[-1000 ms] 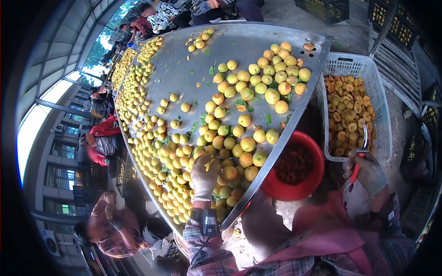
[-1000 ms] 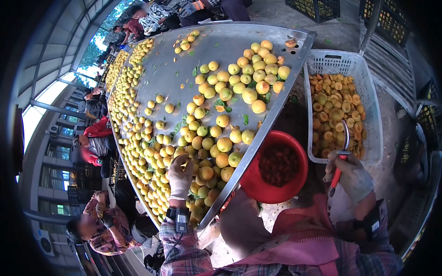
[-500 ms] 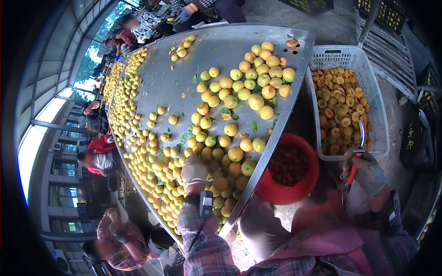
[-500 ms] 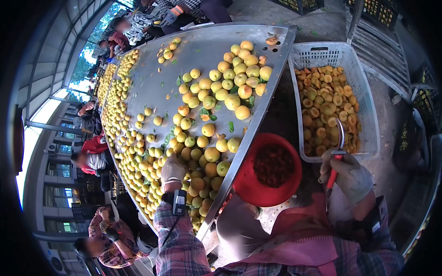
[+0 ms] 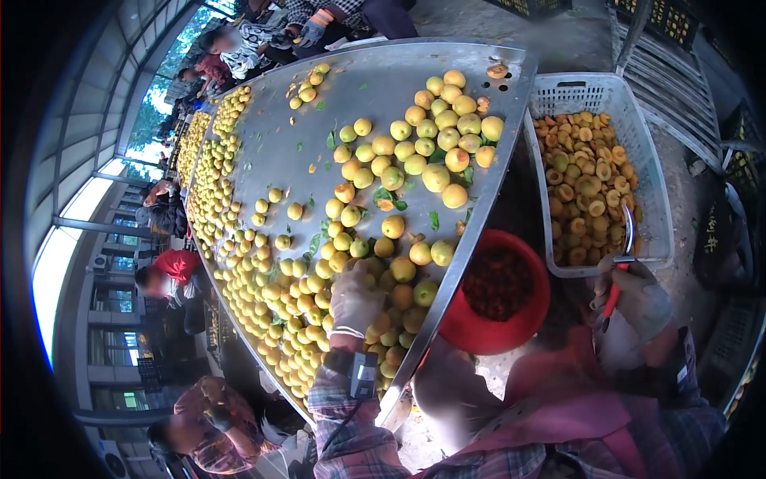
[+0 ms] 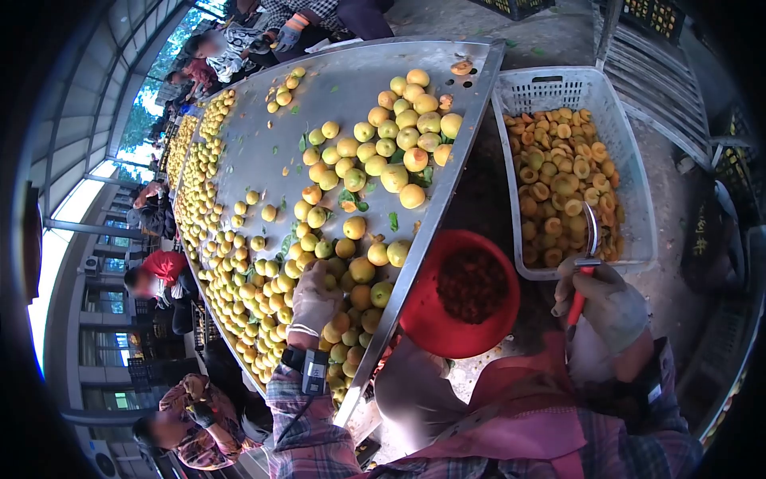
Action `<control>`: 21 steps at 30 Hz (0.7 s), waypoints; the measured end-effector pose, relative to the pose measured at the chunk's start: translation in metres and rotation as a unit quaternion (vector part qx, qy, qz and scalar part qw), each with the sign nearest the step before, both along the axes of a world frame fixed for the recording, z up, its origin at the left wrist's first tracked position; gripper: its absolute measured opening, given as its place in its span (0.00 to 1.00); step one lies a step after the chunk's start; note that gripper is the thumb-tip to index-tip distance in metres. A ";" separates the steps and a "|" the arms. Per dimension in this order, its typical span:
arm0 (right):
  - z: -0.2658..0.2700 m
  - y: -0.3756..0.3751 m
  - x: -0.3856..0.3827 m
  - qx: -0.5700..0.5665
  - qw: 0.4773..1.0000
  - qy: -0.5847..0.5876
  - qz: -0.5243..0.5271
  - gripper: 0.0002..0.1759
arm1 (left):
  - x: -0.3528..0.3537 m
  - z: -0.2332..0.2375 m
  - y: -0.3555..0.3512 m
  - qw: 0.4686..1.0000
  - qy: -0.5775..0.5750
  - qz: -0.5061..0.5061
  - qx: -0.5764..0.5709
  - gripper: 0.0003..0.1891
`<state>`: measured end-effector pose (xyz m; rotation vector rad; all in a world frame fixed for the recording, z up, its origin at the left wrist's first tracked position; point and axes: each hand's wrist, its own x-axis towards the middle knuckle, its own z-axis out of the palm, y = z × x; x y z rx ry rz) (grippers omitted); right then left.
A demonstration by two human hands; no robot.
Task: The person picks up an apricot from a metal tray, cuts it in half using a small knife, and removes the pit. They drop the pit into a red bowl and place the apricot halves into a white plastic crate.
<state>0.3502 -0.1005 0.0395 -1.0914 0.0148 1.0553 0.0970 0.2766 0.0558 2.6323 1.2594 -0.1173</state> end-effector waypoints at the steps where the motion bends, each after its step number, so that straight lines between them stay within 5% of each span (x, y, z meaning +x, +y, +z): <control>1: -0.001 0.000 0.000 -0.004 1.000 -0.003 -0.003 0.11 | 0.004 0.002 -0.001 1.000 0.005 -0.029 -0.003 0.28; 9: -0.005 -0.001 -0.001 0.002 1.000 -0.013 -0.002 0.11 | 0.013 0.008 0.011 0.979 0.147 -0.142 -0.018 0.29; 18: -0.016 -0.006 0.003 0.014 1.000 -0.006 0.010 0.12 | 0.018 0.005 0.009 0.953 0.266 -0.142 0.021 0.23; 21: -0.013 -0.005 0.001 0.009 1.000 -0.013 -0.002 0.12 | 0.007 0.002 0.011 0.962 0.210 -0.169 0.041 0.20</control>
